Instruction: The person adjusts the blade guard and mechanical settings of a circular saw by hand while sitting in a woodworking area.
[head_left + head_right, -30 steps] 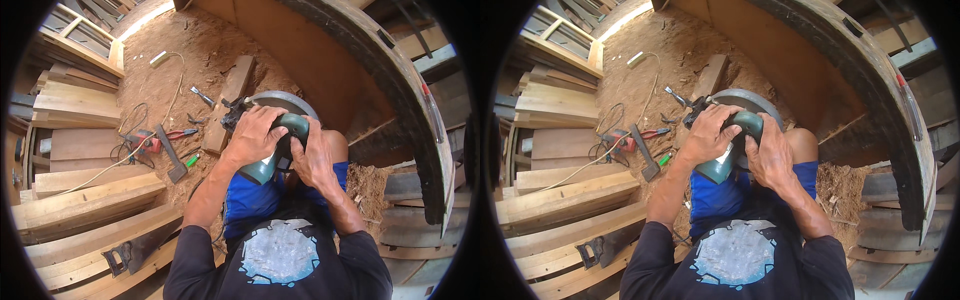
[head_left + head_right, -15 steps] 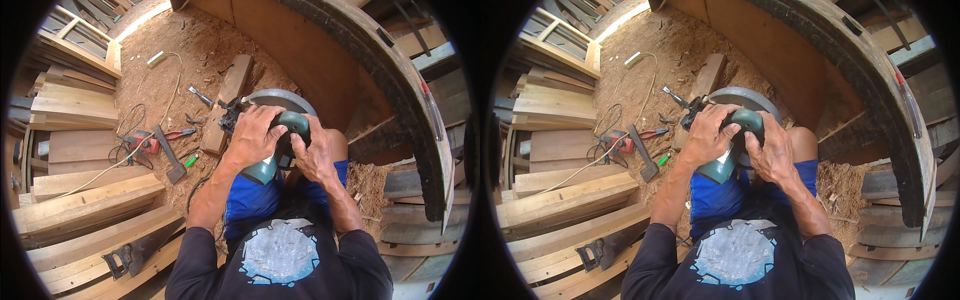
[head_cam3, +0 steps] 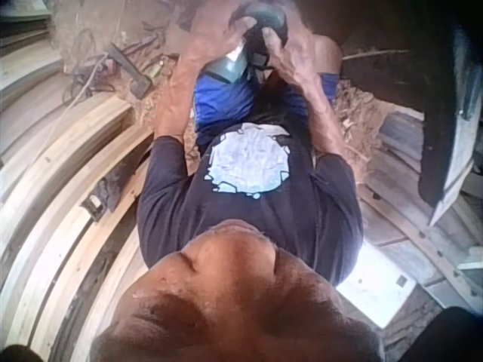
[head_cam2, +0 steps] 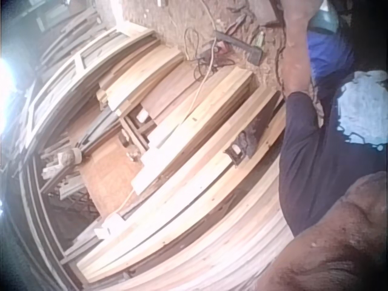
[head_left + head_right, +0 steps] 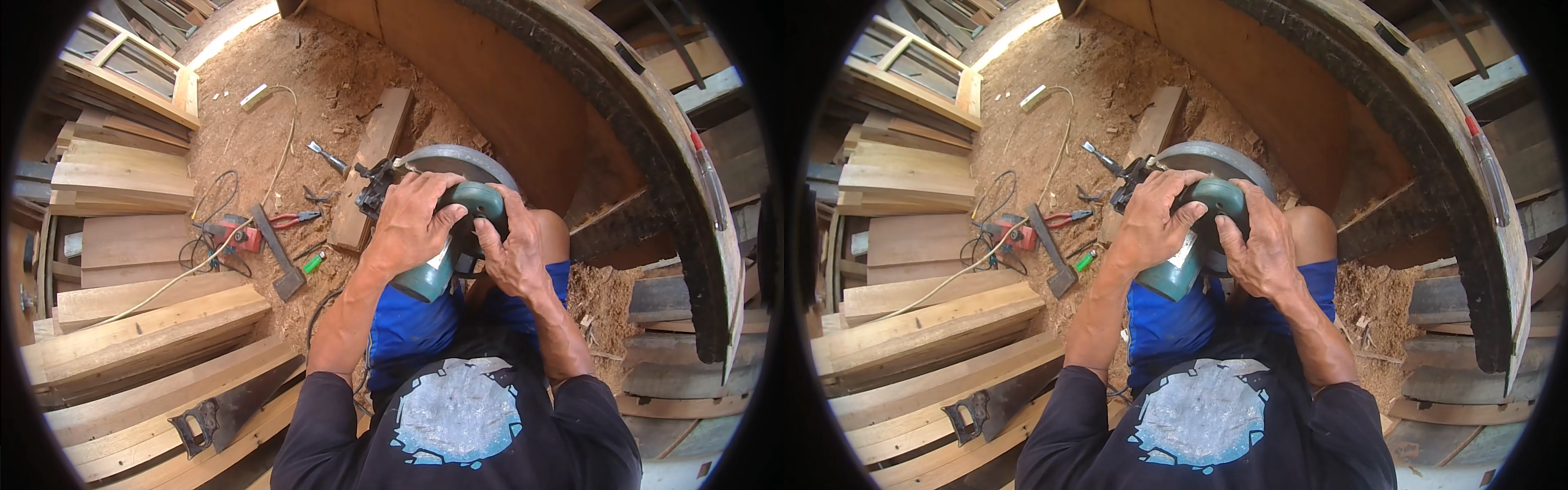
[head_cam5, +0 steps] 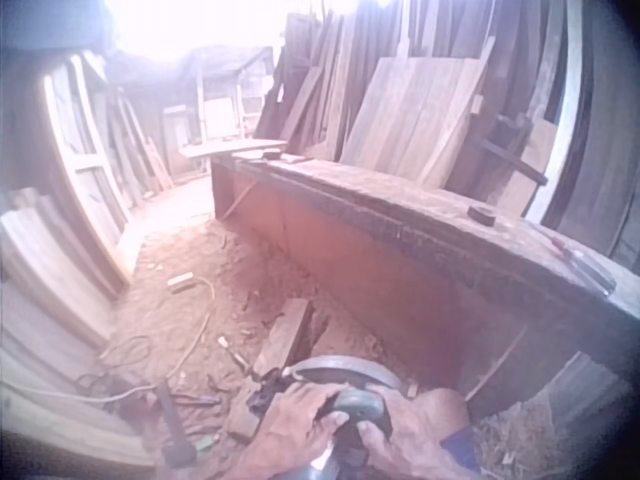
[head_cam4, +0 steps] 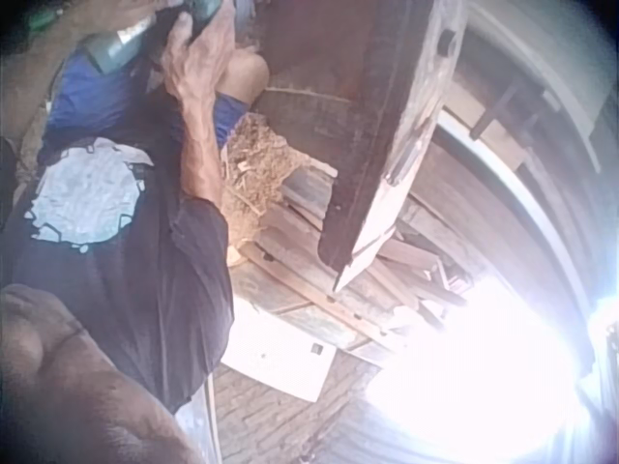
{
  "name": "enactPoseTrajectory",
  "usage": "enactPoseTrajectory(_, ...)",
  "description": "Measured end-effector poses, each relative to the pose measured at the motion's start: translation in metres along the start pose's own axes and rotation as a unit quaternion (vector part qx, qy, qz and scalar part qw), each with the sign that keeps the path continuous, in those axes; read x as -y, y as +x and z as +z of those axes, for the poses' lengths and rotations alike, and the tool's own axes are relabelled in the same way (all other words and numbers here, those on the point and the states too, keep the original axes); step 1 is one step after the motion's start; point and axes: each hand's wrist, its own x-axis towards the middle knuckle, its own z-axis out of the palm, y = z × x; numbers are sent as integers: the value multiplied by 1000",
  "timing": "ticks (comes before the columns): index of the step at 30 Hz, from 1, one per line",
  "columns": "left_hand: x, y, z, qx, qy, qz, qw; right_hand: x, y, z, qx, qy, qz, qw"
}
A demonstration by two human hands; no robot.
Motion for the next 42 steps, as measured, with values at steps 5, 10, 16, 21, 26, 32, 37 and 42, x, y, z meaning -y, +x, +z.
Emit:
enactPoseTrajectory(5, 0, 2, -2, 5, 1, -8, 1000, 5, 4, -1, -13, -17, -9, 1000)
enactPoseTrajectory(10, 3, -1, -13, 21, -38, 2, 999, -13, 3, -27, 121, 323, 107, 932)
enactPoseTrajectory(16, -3, -9, -40, 49, -55, -19, 997, -7, 4, -26, 243, 426, 120, 863)
enactPoseTrajectory(21, -73, -47, -61, -58, 67, -183, 979, 40, -4, -7, 211, 406, 154, 876)
enactPoseTrajectory(26, -109, -90, -24, -25, -75, -223, 972, 47, -4, -4, 244, 286, -17, 927)
enactPoseTrajectory(32, -101, -104, 23, -122, -280, -258, 917, 63, 5, -17, 267, 89, -86, 956)
enactPoseTrajectory(37, -94, -99, 36, -136, -338, -246, 898, 59, 20, -29, 300, 89, -114, 943)
enactPoseTrajectory(42, -94, -92, 41, -145, -369, -226, 890, 53, 21, -37, 308, 101, -93, 941)
